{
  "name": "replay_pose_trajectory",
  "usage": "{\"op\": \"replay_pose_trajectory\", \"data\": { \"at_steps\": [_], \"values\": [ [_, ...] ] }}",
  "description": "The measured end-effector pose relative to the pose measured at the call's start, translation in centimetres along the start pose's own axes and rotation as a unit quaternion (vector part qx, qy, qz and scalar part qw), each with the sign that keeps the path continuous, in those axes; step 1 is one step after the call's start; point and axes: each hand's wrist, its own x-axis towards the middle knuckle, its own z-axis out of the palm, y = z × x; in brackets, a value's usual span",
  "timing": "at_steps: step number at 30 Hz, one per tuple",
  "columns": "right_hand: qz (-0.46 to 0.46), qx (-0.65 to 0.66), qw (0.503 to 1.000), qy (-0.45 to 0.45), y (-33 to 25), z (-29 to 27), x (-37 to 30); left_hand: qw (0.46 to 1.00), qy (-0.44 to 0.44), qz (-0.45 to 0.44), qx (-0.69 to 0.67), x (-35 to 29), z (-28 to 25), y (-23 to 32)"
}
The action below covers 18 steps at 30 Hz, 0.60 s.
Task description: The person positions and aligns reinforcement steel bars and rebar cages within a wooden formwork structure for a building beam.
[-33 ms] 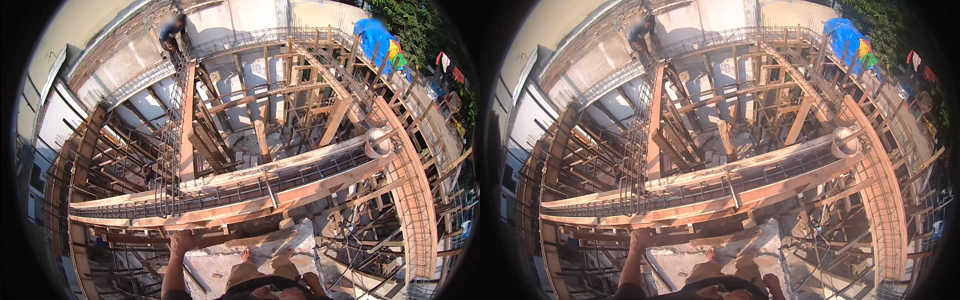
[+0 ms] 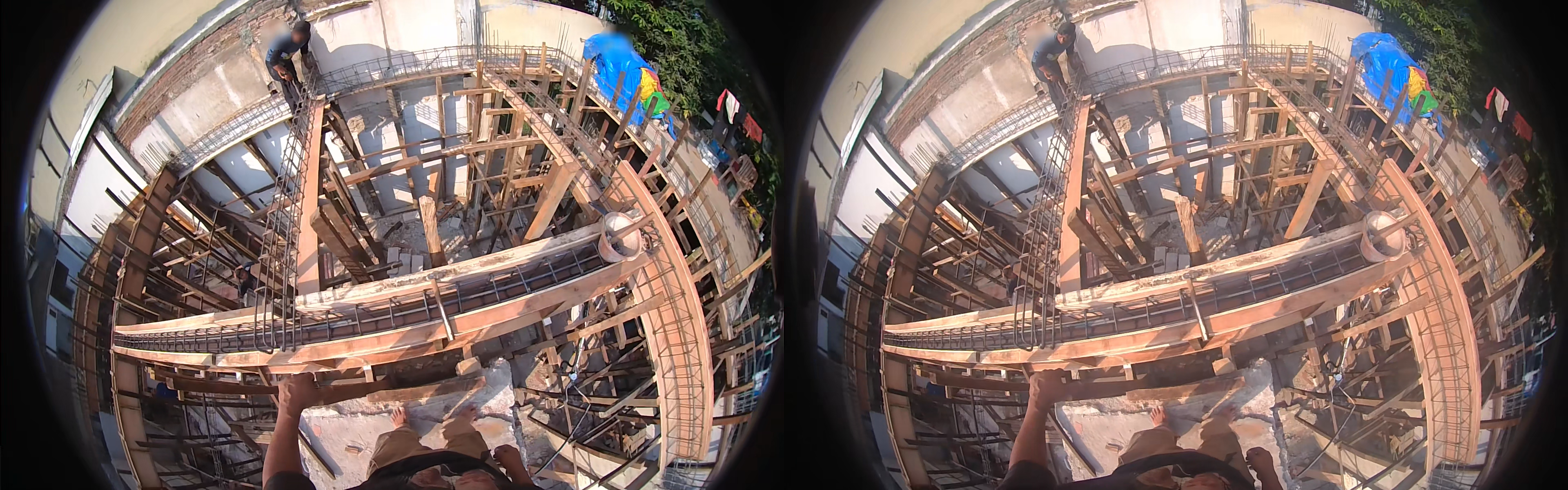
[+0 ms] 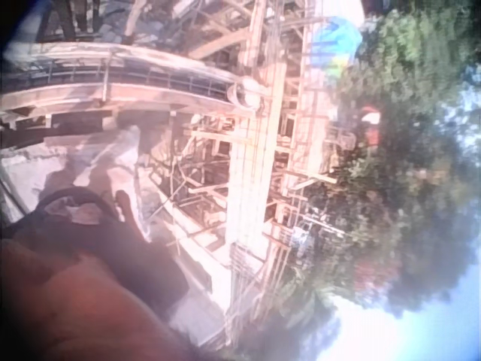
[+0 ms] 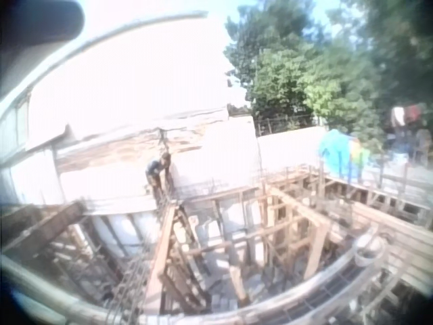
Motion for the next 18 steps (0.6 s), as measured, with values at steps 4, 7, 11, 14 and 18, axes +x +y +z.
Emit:
{"op": "replay_pose_trajectory", "data": {
  "at_steps": [4,7,11,14,18],
  "values": [
    [0.007,-0.022,1.000,-0.021,-2.2,-1.9,2.0,0.993,-0.090,-0.050,0.049,0.3,-1.2,0.4],
    [-0.006,-0.043,0.998,-0.045,-3.3,-3.2,3.4,0.996,-0.050,-0.071,-0.015,-1.8,-1.2,-0.5],
    [-0.139,-0.201,0.963,-0.111,-5.0,-3.8,8.0,0.994,0.036,-0.025,-0.095,-1.5,0.4,-1.8],
    [-0.325,-0.376,0.848,-0.183,-6.4,-3.3,12.2,0.986,0.077,0.019,-0.144,0.5,-0.4,-0.6],
    [-0.188,-0.372,0.882,-0.220,-15.1,5.3,8.7,0.976,0.086,-0.051,-0.195,-3.1,-0.2,-1.8]
  ]
}}
